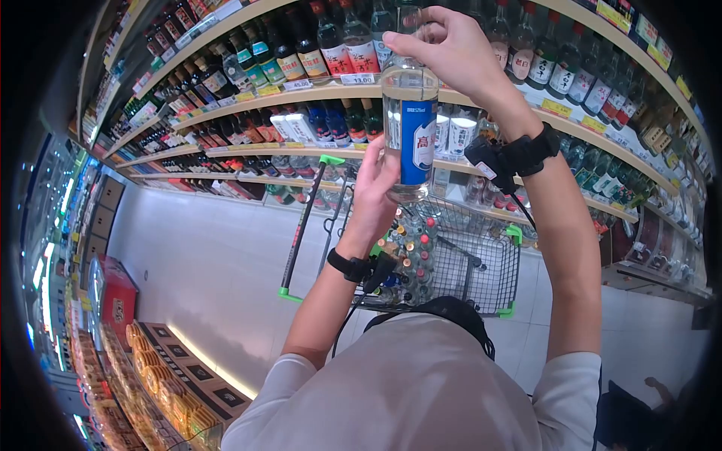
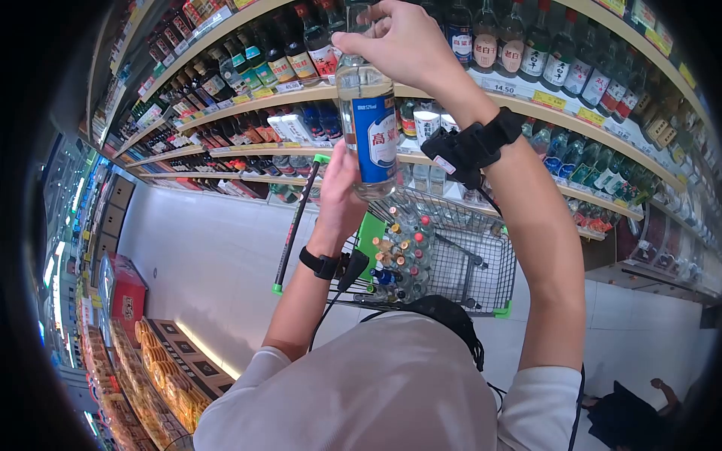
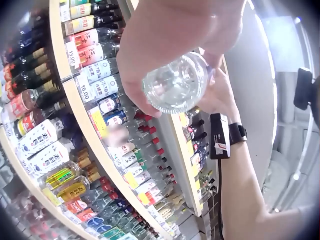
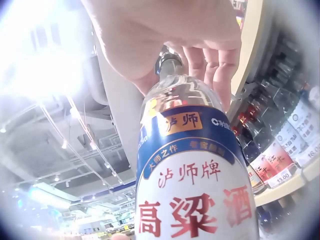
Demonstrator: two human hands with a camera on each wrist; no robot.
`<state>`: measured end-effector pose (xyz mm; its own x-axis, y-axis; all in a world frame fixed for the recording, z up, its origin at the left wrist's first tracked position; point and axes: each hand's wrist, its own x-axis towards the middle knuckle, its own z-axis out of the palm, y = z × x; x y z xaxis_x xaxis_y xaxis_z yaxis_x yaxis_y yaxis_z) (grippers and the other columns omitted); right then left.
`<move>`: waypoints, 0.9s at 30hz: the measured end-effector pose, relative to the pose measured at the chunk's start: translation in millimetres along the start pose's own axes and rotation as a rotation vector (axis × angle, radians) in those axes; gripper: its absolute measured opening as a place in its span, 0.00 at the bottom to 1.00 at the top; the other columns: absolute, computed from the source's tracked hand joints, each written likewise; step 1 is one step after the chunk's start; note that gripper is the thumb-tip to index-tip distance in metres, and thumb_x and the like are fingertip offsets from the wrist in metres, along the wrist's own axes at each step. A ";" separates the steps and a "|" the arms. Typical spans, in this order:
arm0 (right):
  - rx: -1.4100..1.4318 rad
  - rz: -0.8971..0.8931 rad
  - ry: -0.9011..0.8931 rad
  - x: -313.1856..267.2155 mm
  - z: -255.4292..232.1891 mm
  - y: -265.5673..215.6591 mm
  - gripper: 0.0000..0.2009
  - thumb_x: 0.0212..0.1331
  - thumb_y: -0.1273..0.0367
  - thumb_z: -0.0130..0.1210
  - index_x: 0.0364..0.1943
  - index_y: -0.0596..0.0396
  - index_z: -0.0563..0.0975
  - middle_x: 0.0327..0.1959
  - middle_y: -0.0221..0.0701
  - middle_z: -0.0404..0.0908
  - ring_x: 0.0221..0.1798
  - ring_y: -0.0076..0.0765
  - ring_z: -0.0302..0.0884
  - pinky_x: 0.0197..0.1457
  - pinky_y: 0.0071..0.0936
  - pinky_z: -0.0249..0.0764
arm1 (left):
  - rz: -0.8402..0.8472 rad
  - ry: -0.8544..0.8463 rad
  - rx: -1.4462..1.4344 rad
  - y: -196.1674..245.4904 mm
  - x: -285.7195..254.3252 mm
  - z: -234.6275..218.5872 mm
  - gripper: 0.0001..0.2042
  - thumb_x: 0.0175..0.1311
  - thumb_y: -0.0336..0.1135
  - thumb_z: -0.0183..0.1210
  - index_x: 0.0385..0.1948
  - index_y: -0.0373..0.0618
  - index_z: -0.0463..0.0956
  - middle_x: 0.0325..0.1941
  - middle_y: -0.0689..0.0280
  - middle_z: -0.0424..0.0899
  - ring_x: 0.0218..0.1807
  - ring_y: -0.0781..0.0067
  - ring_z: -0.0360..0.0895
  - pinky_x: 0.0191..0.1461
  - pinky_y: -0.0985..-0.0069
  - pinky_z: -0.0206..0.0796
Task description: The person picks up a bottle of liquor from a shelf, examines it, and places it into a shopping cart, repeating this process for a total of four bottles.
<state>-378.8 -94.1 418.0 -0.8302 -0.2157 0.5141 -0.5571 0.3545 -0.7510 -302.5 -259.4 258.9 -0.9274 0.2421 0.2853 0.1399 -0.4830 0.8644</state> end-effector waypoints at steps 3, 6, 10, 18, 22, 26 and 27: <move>-0.016 -0.060 0.082 8.1 4.4 22.7 0.26 0.57 0.52 0.66 0.48 0.61 0.78 0.34 0.29 0.84 0.38 0.19 0.78 0.39 0.19 0.71 | -0.069 -0.026 -0.109 -1.2 5.8 5.3 0.33 0.74 0.62 0.34 0.69 0.44 0.55 0.60 0.53 0.75 0.55 0.56 0.78 0.51 0.57 0.76; 0.237 0.013 0.027 12.5 -0.2 27.8 0.26 0.57 0.49 0.66 0.45 0.59 0.80 0.29 0.27 0.82 0.33 0.18 0.76 0.35 0.19 0.68 | -0.251 -0.229 -0.567 -1.0 5.2 -0.6 0.34 0.74 0.63 0.33 0.68 0.43 0.58 0.55 0.52 0.76 0.47 0.57 0.80 0.42 0.60 0.77; 0.561 0.146 -0.077 11.0 0.5 12.2 0.11 0.66 0.66 0.57 0.44 0.61 0.76 0.35 0.30 0.83 0.39 0.21 0.79 0.40 0.22 0.74 | -0.360 -0.369 -1.015 -0.6 4.6 10.7 0.33 0.75 0.62 0.32 0.65 0.41 0.63 0.49 0.51 0.78 0.39 0.56 0.80 0.32 0.63 0.75; 0.354 0.043 0.031 2.3 -8.0 9.0 0.16 0.60 0.68 0.63 0.46 0.66 0.76 0.30 0.30 0.83 0.32 0.21 0.77 0.34 0.20 0.72 | -0.347 -0.160 -0.742 -6.2 7.1 15.1 0.36 0.74 0.63 0.33 0.69 0.40 0.59 0.58 0.50 0.76 0.49 0.51 0.81 0.49 0.53 0.76; 0.032 0.052 0.073 -17.3 -16.0 -13.0 0.24 0.56 0.64 0.67 0.50 0.68 0.75 0.27 0.31 0.82 0.29 0.20 0.75 0.31 0.21 0.71 | -0.340 -0.168 -0.700 -25.1 5.0 3.9 0.37 0.72 0.66 0.35 0.68 0.41 0.62 0.58 0.52 0.77 0.54 0.51 0.78 0.53 0.52 0.74; -0.141 -0.128 0.025 -20.9 -19.5 32.3 0.22 0.59 0.50 0.64 0.41 0.57 0.81 0.27 0.25 0.79 0.29 0.17 0.73 0.33 0.19 0.66 | -0.374 -0.328 -0.783 -47.7 4.7 -1.2 0.37 0.70 0.67 0.40 0.67 0.44 0.63 0.61 0.51 0.75 0.56 0.50 0.78 0.57 0.50 0.72; -0.096 -0.130 0.001 -24.9 -21.7 36.8 0.22 0.59 0.50 0.64 0.40 0.57 0.81 0.27 0.24 0.79 0.29 0.17 0.72 0.33 0.19 0.65 | -0.363 -0.243 -0.638 -46.6 -0.2 6.5 0.37 0.70 0.67 0.41 0.67 0.44 0.62 0.60 0.50 0.75 0.56 0.50 0.78 0.57 0.51 0.73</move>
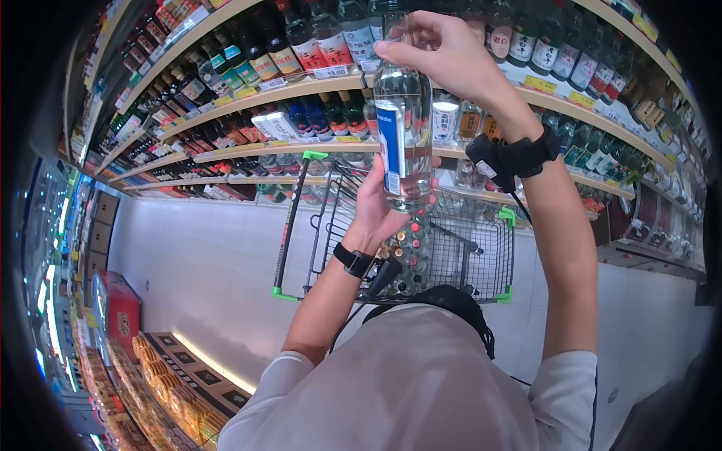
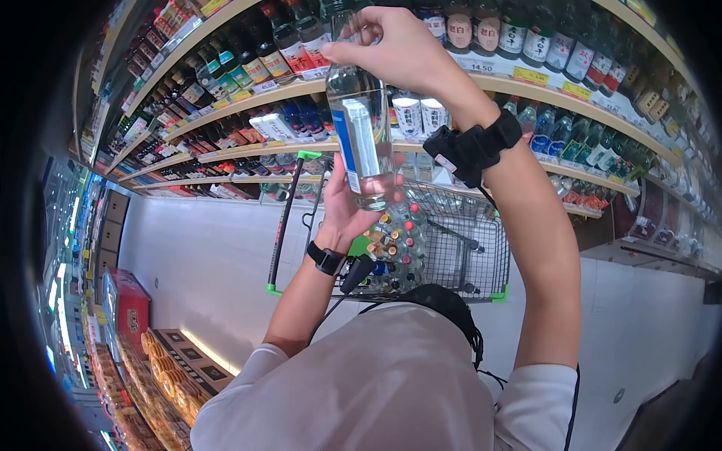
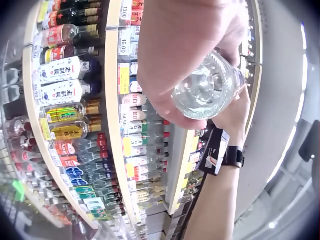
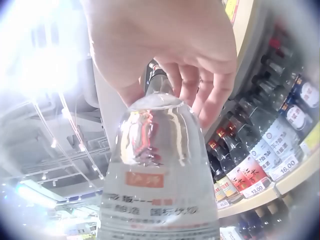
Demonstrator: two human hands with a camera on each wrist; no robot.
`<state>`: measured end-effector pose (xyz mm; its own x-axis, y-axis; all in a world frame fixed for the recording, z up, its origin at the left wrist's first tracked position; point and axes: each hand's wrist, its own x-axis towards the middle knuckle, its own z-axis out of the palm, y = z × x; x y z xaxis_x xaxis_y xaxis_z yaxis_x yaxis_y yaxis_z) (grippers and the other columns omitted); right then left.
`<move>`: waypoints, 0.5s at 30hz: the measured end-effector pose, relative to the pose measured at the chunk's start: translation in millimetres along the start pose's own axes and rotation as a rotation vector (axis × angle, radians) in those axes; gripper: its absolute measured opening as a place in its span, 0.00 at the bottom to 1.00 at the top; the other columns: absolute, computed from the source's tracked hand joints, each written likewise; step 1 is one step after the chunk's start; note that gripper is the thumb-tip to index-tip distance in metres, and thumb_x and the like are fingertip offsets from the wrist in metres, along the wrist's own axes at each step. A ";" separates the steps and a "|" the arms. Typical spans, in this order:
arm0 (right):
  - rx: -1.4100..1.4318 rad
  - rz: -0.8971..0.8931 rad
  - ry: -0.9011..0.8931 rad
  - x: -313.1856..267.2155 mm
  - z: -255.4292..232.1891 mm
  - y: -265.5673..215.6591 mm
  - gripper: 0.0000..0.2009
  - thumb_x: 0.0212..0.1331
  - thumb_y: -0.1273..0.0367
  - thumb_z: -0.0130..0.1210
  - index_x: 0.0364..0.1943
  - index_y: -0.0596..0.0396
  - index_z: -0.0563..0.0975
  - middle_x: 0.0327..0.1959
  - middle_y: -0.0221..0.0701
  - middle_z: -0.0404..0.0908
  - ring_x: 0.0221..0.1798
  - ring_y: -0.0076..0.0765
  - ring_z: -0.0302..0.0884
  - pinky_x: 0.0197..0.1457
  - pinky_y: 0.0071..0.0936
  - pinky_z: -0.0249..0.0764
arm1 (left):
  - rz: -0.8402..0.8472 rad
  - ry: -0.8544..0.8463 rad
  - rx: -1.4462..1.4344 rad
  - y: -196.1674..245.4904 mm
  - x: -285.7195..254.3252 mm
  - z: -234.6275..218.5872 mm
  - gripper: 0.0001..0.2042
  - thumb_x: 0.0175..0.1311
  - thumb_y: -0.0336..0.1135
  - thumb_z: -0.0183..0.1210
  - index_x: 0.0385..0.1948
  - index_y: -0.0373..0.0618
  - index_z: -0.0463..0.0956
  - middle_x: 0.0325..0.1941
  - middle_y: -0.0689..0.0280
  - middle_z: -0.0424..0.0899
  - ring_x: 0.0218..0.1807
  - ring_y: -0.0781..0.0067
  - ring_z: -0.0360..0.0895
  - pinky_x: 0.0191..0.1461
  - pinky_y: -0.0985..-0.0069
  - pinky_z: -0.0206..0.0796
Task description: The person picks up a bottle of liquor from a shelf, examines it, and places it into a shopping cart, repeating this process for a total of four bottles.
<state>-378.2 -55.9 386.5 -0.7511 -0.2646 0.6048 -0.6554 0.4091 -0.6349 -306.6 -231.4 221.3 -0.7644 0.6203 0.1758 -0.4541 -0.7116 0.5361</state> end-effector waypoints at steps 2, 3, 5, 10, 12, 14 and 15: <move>0.172 0.051 -0.040 -13.6 -5.0 5.8 0.23 0.58 0.50 0.65 0.39 0.58 0.81 0.26 0.23 0.78 0.28 0.16 0.70 0.32 0.19 0.65 | 0.068 0.097 0.179 -12.7 -0.4 -2.9 0.34 0.69 0.61 0.52 0.66 0.44 0.61 0.60 0.51 0.76 0.56 0.54 0.79 0.57 0.54 0.74; 0.140 0.086 -0.025 -21.3 -8.9 11.1 0.23 0.58 0.50 0.65 0.39 0.58 0.81 0.26 0.22 0.77 0.27 0.16 0.69 0.32 0.19 0.65 | 0.089 0.128 0.252 -19.3 -1.8 -2.5 0.33 0.67 0.58 0.55 0.65 0.43 0.62 0.60 0.52 0.76 0.56 0.55 0.79 0.57 0.55 0.74; 0.074 0.151 0.003 -35.2 -19.2 23.7 0.23 0.58 0.50 0.65 0.39 0.58 0.80 0.25 0.20 0.76 0.27 0.15 0.68 0.31 0.19 0.65 | 0.134 0.183 0.403 -30.3 -2.4 -0.7 0.33 0.64 0.53 0.62 0.64 0.42 0.62 0.59 0.53 0.77 0.56 0.58 0.79 0.58 0.56 0.74; 0.094 0.248 -0.064 -94.5 -29.0 62.4 0.15 0.56 0.61 0.69 0.39 0.58 0.80 0.24 0.18 0.71 0.27 0.10 0.64 0.31 0.14 0.63 | 0.059 0.274 0.558 -77.5 -8.2 -42.2 0.33 0.53 0.20 0.70 0.63 0.39 0.64 0.59 0.62 0.78 0.59 0.73 0.76 0.65 0.69 0.68; 0.073 0.356 -0.128 -124.4 -24.1 75.6 0.13 0.55 0.65 0.68 0.39 0.59 0.79 0.26 0.16 0.73 0.28 0.10 0.65 0.32 0.15 0.64 | -0.026 0.280 0.620 -98.2 -15.5 -60.5 0.33 0.53 0.20 0.70 0.62 0.40 0.65 0.60 0.62 0.77 0.59 0.72 0.76 0.64 0.70 0.68; 0.156 0.333 -0.035 -159.6 -4.4 106.6 0.15 0.48 0.60 0.68 0.27 0.57 0.79 0.17 0.23 0.70 0.22 0.19 0.65 0.28 0.22 0.62 | -0.181 0.339 0.711 -110.0 -25.5 -70.3 0.35 0.52 0.18 0.70 0.63 0.41 0.64 0.64 0.63 0.73 0.61 0.72 0.74 0.65 0.71 0.67; 0.156 0.344 -0.030 -163.0 -5.9 110.7 0.15 0.48 0.60 0.68 0.27 0.57 0.79 0.17 0.23 0.70 0.22 0.19 0.65 0.28 0.22 0.62 | -0.209 0.279 0.861 -111.2 -29.3 -73.6 0.38 0.54 0.20 0.70 0.67 0.41 0.59 0.65 0.60 0.74 0.68 0.66 0.69 0.69 0.67 0.64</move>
